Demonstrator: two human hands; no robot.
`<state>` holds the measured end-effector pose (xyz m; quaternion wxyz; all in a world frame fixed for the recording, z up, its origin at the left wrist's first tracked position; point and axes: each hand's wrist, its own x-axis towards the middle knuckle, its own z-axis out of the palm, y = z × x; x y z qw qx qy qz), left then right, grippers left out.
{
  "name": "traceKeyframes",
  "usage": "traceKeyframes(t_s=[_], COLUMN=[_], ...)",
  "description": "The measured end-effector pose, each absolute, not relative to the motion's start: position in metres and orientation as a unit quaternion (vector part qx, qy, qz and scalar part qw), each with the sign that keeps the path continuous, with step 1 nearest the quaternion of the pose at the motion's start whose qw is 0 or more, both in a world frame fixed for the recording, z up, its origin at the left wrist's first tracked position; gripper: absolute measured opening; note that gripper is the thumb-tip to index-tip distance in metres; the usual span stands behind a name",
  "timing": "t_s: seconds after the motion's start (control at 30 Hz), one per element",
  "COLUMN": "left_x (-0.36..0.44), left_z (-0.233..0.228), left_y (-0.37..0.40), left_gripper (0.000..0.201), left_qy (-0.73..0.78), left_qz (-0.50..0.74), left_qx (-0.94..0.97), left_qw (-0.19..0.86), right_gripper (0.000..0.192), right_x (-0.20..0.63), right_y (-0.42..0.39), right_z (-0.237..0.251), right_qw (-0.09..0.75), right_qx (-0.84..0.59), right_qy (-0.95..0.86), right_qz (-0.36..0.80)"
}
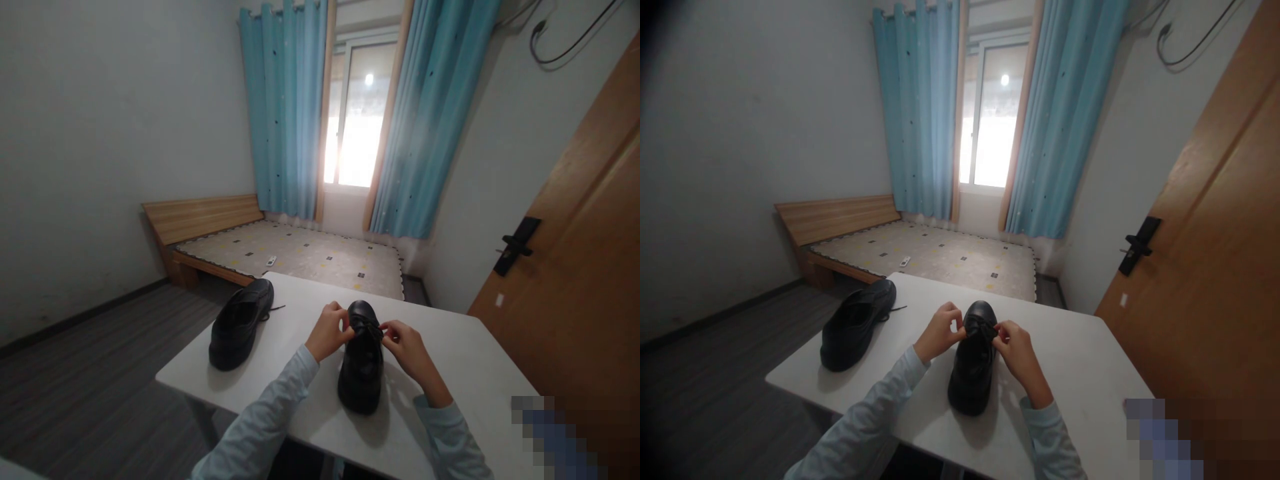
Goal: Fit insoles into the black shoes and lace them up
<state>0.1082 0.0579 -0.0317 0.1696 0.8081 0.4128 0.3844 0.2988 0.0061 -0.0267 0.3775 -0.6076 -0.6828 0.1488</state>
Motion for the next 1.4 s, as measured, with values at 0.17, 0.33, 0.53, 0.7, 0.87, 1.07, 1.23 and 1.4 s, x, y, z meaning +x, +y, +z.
traceKeyframes(t_s=[0.17,0.33,0.53,0.7,0.87,1.07,1.23,1.4], left_x=[0.103,0.098,0.096,0.1,0.114,0.129,0.132,0.132], left_z=[-0.036,-0.045,-0.048,-0.034,-0.009,0.001,-0.005,-0.011], left_y=[0.061,0.066,0.069,0.067,0.057,0.051,0.052,0.051], left_gripper=[0.006,0.007,0.009,0.017,0.022,0.027,0.018,0.015], left_qy=[0.459,0.491,0.483,0.451,0.453,0.459,0.462,0.479], left_qz=[0.339,0.276,0.232,0.319,0.358,0.237,0.233,0.254], left_qx=[0.798,0.797,0.796,0.787,0.801,0.854,0.852,0.832], left_qw=[0.194,0.218,0.283,0.275,0.156,0.061,0.086,0.119], right_gripper=[0.011,0.016,0.011,0.013,0.027,0.028,0.022,0.026], right_x=[0.3,0.302,0.308,0.319,0.314,0.286,0.285,0.298], right_y=[0.001,0.0,0.007,0.006,0.01,0.03,0.041,0.041], right_z=[-0.031,-0.047,-0.066,-0.051,-0.019,-0.005,-0.015,-0.023], right_qw=[0.407,0.417,0.354,0.328,0.373,0.315,0.272,0.309], right_qx=[-0.615,-0.621,-0.652,-0.619,-0.577,-0.594,-0.601,-0.587], right_qy=[-0.656,-0.641,-0.615,-0.659,-0.696,-0.728,-0.735,-0.709], right_qz=[0.158,0.175,0.265,0.272,0.208,0.134,0.159,0.237])
